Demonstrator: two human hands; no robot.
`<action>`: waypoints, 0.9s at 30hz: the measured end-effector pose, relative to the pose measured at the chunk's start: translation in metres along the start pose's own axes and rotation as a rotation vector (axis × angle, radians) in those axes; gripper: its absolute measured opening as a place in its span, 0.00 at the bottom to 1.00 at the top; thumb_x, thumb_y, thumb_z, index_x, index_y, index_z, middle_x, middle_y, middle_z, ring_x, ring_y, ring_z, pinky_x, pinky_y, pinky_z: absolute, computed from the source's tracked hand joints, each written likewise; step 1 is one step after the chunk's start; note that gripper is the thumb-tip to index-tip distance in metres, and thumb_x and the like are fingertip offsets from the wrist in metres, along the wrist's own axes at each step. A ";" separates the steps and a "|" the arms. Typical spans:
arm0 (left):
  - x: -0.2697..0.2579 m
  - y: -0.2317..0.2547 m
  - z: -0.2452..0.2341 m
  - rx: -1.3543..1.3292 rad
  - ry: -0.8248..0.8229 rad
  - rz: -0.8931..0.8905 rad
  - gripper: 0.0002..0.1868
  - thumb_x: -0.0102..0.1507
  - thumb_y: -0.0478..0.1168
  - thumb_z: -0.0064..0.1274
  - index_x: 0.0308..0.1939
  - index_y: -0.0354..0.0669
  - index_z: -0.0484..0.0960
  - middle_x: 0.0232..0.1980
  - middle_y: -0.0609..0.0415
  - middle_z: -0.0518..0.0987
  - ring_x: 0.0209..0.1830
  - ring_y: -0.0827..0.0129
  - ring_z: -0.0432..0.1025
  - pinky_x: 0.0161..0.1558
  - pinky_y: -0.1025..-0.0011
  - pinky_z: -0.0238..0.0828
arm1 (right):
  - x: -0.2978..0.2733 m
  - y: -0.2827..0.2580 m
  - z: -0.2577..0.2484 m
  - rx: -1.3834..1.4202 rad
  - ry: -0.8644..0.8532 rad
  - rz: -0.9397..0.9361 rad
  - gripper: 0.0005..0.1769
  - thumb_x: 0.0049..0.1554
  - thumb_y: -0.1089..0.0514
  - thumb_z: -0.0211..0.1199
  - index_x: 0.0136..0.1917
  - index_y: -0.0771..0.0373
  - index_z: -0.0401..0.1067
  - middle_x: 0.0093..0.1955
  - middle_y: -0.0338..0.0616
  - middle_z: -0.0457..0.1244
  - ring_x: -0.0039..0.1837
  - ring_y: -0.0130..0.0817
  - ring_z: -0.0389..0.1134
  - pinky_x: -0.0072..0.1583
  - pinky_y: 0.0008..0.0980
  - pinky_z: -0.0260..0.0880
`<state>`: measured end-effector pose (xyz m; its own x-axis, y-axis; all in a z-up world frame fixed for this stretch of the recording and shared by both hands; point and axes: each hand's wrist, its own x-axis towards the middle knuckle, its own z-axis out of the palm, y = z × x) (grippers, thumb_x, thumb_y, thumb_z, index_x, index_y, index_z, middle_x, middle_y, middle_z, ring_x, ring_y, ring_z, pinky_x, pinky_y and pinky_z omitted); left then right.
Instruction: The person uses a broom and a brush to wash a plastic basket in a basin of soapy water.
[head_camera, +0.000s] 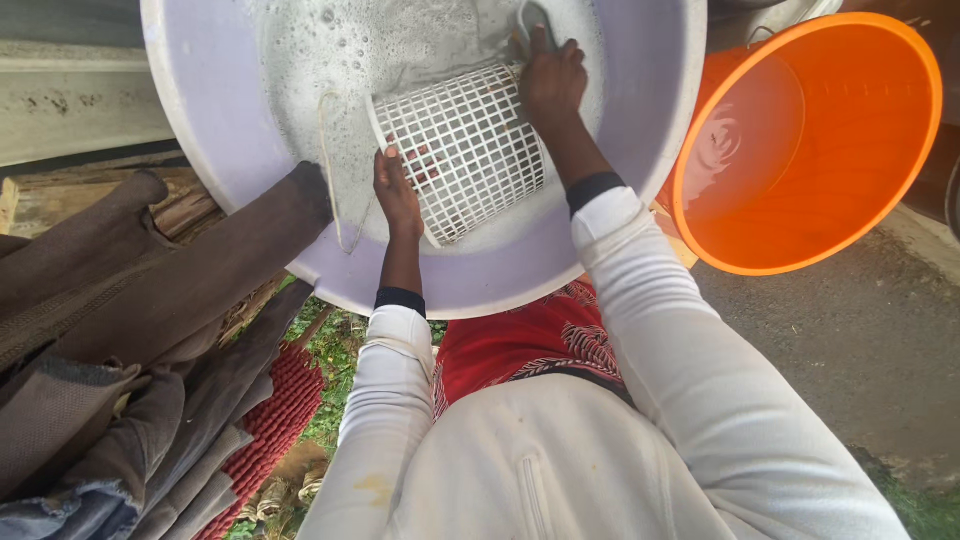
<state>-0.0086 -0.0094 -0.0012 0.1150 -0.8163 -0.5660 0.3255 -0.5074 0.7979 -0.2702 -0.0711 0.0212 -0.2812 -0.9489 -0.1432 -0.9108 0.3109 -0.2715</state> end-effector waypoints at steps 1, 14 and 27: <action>0.007 0.000 0.004 -0.013 -0.024 0.018 0.42 0.65 0.64 0.51 0.71 0.38 0.64 0.65 0.45 0.75 0.58 0.59 0.77 0.51 0.57 0.83 | -0.002 -0.016 0.010 0.011 -0.016 -0.028 0.34 0.59 0.57 0.59 0.78 0.54 0.59 0.47 0.67 0.63 0.47 0.59 0.68 0.46 0.54 0.73; -0.010 -0.030 -0.005 0.004 0.005 0.114 0.36 0.71 0.61 0.45 0.71 0.34 0.67 0.59 0.44 0.78 0.56 0.63 0.77 0.54 0.64 0.80 | 0.028 -0.001 0.052 -0.113 0.121 -0.163 0.29 0.64 0.57 0.57 0.77 0.50 0.60 0.57 0.64 0.63 0.57 0.57 0.68 0.47 0.47 0.77; -0.026 -0.012 -0.001 0.098 -0.029 0.159 0.32 0.74 0.57 0.38 0.71 0.34 0.64 0.57 0.44 0.78 0.50 0.65 0.78 0.42 0.66 0.84 | -0.031 0.009 0.015 -0.070 -0.127 -0.242 0.32 0.67 0.55 0.57 0.82 0.47 0.58 0.50 0.64 0.63 0.49 0.57 0.69 0.46 0.54 0.73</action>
<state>-0.0145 0.0176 0.0039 0.1302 -0.8954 -0.4258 0.2123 -0.3943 0.8941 -0.2651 -0.0386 0.0093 -0.0170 -0.9793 -0.2017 -0.9667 0.0676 -0.2468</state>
